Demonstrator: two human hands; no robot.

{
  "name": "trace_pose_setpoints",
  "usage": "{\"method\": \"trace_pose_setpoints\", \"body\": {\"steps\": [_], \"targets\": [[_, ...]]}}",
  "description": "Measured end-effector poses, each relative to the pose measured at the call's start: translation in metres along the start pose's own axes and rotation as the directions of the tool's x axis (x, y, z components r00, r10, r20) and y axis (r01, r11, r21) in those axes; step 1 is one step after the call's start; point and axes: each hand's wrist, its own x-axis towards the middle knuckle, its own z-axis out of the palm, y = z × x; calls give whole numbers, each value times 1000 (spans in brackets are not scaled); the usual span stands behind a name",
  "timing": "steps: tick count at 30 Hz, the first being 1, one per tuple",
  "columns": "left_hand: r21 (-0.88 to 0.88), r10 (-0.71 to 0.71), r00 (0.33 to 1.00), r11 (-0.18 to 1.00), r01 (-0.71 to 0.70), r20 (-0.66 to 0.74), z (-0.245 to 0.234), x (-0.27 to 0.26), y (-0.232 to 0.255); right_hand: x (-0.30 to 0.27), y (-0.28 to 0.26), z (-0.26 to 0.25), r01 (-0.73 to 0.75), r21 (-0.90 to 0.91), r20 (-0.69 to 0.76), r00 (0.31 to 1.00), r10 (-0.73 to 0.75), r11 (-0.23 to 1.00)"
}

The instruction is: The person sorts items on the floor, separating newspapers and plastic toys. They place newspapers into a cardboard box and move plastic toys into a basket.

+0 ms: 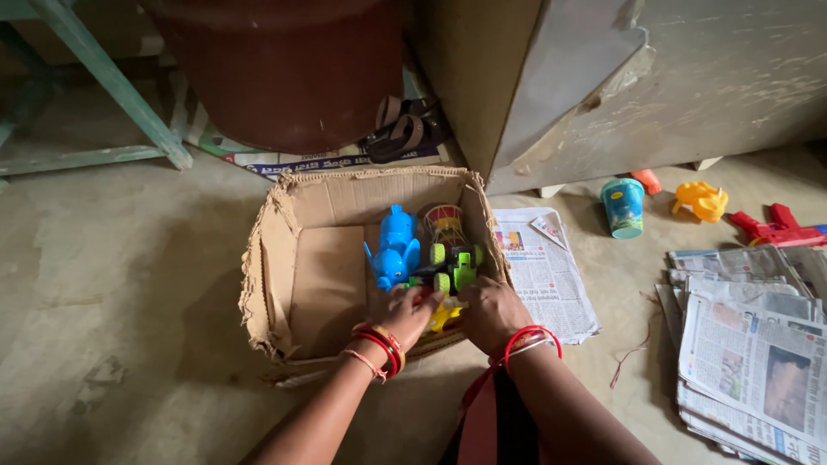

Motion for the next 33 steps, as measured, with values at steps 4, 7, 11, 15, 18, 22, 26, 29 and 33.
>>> {"method": "trace_pose_setpoints", "body": {"steps": [4, 7, 11, 15, 18, 22, 26, 29, 33], "targets": [[313, 225, 974, 926, -213, -3, 10, -12, 8, 0, 8, 6, 84, -33, 55, 995, -82, 996], [394, 93, 995, 917, -69, -42, 4, -27, 29, 2, 10, 10, 60, -198, 182, 983, -24, 978], [565, 260, 955, 814, -137, -143, -4, -51, 53, 4, 14, 9, 17, -144, 102, 995, -2, 989], [604, 441, 862, 766, -217, -249, 6, -54, 57, 9, 20, 13, 95, -178, 63, 994, -85, 979], [466, 522, 779, 817, -340, -347, 8, -51, 62, 6, 20, 14, -11, 21, -60, 998, 12, 1000], [530, 574, 739, 774, -348, -353, 8, -57, 102, 5, 33, -15, 13, 73, -131, 991, -4, 997], [513, 708, 645, 683, -520, -288, 24, -51, 166, -18, 61, -51, -56, 280, -282, 949, 138, 958], [402, 684, 707, 707, -582, -181, 55, -47, 209, -43, 89, -78, -127, 311, -337, 912, 234, 942], [327, 670, 742, 707, -627, -26, 116, -44, 253, -94, 146, -109, -233, 297, -355, 873, 334, 926]]}}
